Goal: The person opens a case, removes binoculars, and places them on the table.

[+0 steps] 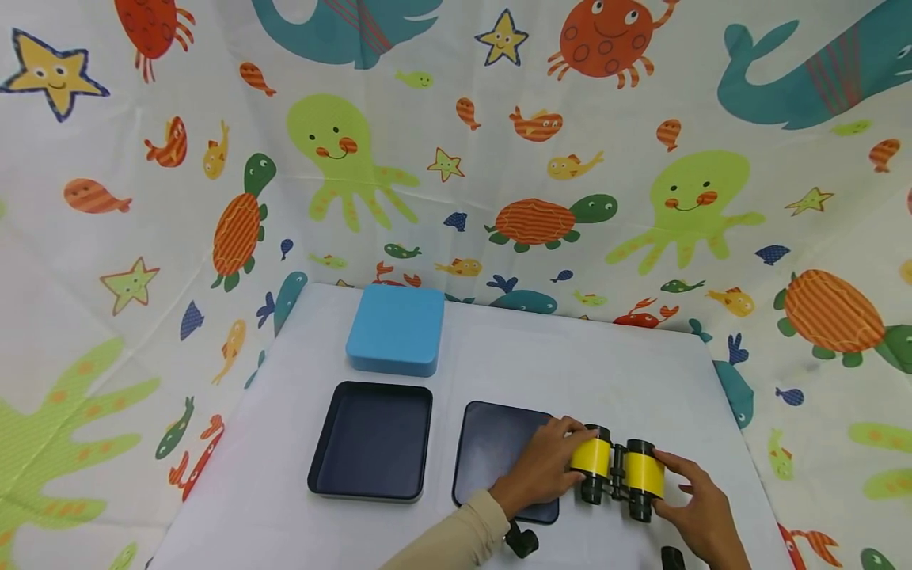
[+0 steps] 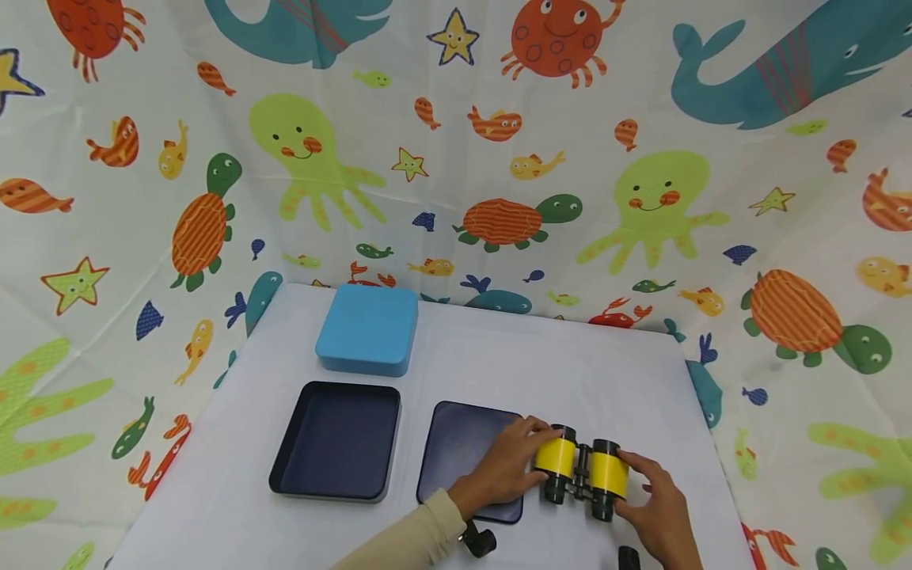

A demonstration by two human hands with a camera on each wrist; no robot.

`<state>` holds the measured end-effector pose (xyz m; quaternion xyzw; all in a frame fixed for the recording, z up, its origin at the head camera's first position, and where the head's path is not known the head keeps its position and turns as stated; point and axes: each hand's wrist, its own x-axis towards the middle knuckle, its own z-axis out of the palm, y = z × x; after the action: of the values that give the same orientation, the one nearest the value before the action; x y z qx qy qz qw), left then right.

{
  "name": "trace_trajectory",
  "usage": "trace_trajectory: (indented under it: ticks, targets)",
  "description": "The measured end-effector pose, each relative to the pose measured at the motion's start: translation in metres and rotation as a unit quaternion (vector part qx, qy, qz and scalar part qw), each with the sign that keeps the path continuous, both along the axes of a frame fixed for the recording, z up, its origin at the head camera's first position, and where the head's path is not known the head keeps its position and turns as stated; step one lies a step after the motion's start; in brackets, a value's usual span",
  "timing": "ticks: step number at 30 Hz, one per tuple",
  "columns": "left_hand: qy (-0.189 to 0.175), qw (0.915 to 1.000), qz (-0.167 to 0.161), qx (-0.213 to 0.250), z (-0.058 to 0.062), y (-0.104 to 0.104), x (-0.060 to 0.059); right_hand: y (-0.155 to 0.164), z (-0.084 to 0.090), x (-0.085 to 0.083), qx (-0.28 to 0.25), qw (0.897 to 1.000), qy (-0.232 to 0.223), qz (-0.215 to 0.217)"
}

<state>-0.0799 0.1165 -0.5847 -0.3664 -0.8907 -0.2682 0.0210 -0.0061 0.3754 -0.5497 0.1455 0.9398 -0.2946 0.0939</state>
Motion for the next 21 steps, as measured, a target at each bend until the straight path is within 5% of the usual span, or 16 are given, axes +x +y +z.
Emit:
trace_trajectory:
  ticks: [21]
  targets:
    - [-0.005, 0.9999, 0.003, 0.011, -0.014, 0.030, -0.002, 0.028, -0.010, -0.003, -0.002, 1.000, -0.007, -0.012]
